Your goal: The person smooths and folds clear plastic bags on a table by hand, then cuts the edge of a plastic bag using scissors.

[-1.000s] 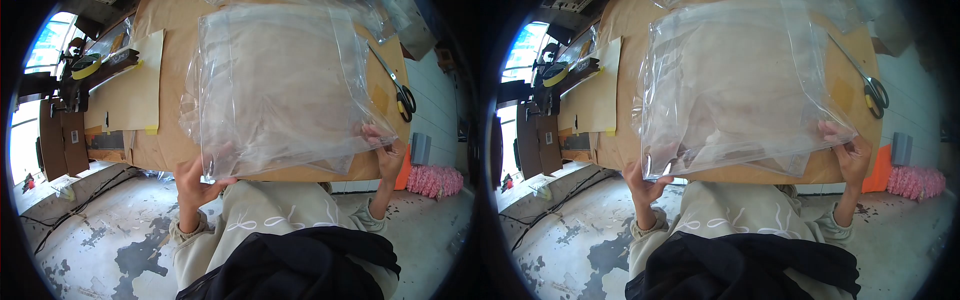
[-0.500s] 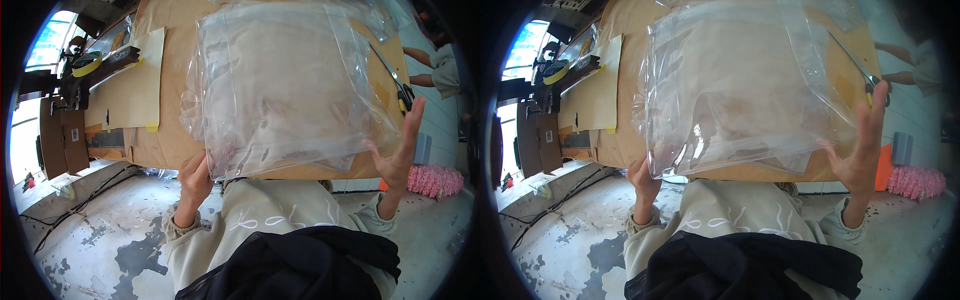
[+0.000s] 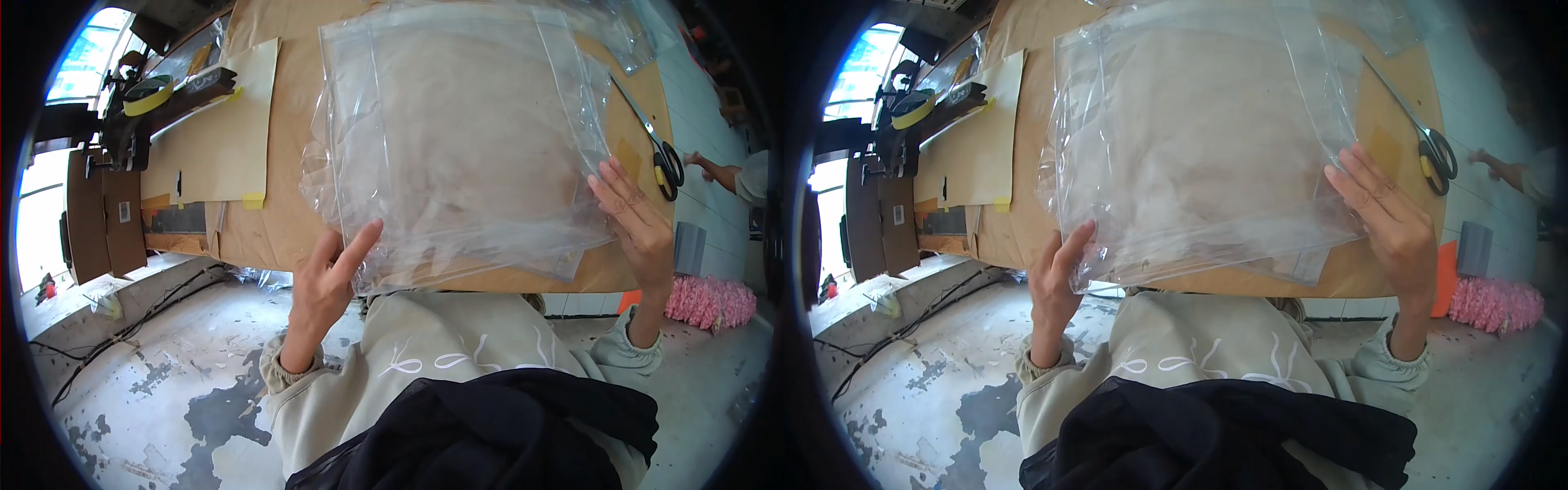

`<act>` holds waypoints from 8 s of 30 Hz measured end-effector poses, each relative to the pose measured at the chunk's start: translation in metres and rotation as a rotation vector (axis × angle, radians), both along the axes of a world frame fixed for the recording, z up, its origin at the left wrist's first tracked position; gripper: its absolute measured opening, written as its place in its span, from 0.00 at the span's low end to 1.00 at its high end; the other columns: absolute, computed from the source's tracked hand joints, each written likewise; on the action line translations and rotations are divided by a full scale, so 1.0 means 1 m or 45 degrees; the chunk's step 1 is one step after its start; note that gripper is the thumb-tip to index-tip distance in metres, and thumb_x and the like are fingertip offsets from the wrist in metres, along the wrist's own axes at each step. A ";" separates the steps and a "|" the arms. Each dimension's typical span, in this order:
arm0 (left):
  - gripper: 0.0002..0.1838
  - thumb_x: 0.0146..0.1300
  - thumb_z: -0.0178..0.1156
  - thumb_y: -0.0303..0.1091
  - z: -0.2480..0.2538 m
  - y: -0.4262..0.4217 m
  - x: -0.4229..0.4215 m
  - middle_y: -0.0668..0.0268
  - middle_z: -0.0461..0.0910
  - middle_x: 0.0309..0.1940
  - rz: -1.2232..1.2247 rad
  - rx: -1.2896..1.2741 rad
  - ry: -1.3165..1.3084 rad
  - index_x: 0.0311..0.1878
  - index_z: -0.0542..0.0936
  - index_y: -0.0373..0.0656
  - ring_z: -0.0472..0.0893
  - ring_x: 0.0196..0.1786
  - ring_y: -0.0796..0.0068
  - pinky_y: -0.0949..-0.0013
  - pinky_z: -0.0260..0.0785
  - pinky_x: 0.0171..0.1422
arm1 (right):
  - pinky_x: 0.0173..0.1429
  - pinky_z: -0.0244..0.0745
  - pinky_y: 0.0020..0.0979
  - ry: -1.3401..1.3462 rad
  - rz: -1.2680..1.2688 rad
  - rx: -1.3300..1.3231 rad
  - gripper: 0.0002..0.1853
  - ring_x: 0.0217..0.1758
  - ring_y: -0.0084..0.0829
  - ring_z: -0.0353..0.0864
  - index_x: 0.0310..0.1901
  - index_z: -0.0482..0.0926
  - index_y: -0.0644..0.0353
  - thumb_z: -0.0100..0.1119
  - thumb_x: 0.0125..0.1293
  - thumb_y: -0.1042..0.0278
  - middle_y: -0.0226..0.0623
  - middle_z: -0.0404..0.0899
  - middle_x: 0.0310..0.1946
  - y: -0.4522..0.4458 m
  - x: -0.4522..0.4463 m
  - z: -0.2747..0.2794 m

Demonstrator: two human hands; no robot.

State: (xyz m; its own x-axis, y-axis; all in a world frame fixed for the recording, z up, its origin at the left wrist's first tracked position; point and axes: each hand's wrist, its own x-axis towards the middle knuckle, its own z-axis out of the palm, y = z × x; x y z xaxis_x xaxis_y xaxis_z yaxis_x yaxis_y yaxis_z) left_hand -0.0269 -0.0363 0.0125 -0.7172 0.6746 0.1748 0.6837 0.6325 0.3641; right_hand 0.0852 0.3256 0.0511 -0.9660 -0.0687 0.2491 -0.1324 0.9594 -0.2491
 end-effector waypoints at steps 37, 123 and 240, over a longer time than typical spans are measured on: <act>0.13 0.61 0.57 0.33 0.013 0.094 -0.015 0.59 0.82 0.44 -0.290 -0.209 0.637 0.45 0.81 0.37 0.82 0.45 0.75 0.70 0.73 0.50 | 0.59 0.75 0.38 0.016 0.263 0.346 0.18 0.52 0.36 0.82 0.52 0.80 0.60 0.57 0.59 0.71 0.39 0.82 0.47 -0.026 -0.028 0.001; 0.29 0.60 0.57 0.45 0.015 0.158 -0.124 0.41 0.54 0.69 -0.369 -0.355 0.244 0.65 0.68 0.52 0.47 0.73 0.33 0.27 0.39 0.68 | 0.59 0.64 0.46 0.030 -0.395 0.366 0.14 0.52 0.40 0.73 0.45 0.74 0.59 0.55 0.63 0.59 0.39 0.74 0.45 0.022 -0.135 -0.027; 0.37 0.59 0.49 0.69 0.015 0.107 -0.059 0.56 0.48 0.75 -0.968 -0.205 0.012 0.70 0.64 0.67 0.46 0.77 0.50 0.36 0.32 0.75 | 0.22 0.45 0.22 1.762 -0.339 -0.738 0.14 0.19 0.16 0.56 0.43 0.75 0.55 0.53 0.69 0.52 0.22 0.63 0.21 0.189 0.020 0.137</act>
State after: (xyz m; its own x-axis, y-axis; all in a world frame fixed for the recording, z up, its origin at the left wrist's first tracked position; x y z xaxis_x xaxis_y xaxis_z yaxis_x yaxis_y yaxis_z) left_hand -0.0863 0.0707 0.0272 -0.0459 0.9983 0.0366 0.9536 0.0329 0.2993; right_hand 0.1051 0.5144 0.1878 0.0733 0.4860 0.8709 -0.4146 0.8090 -0.4166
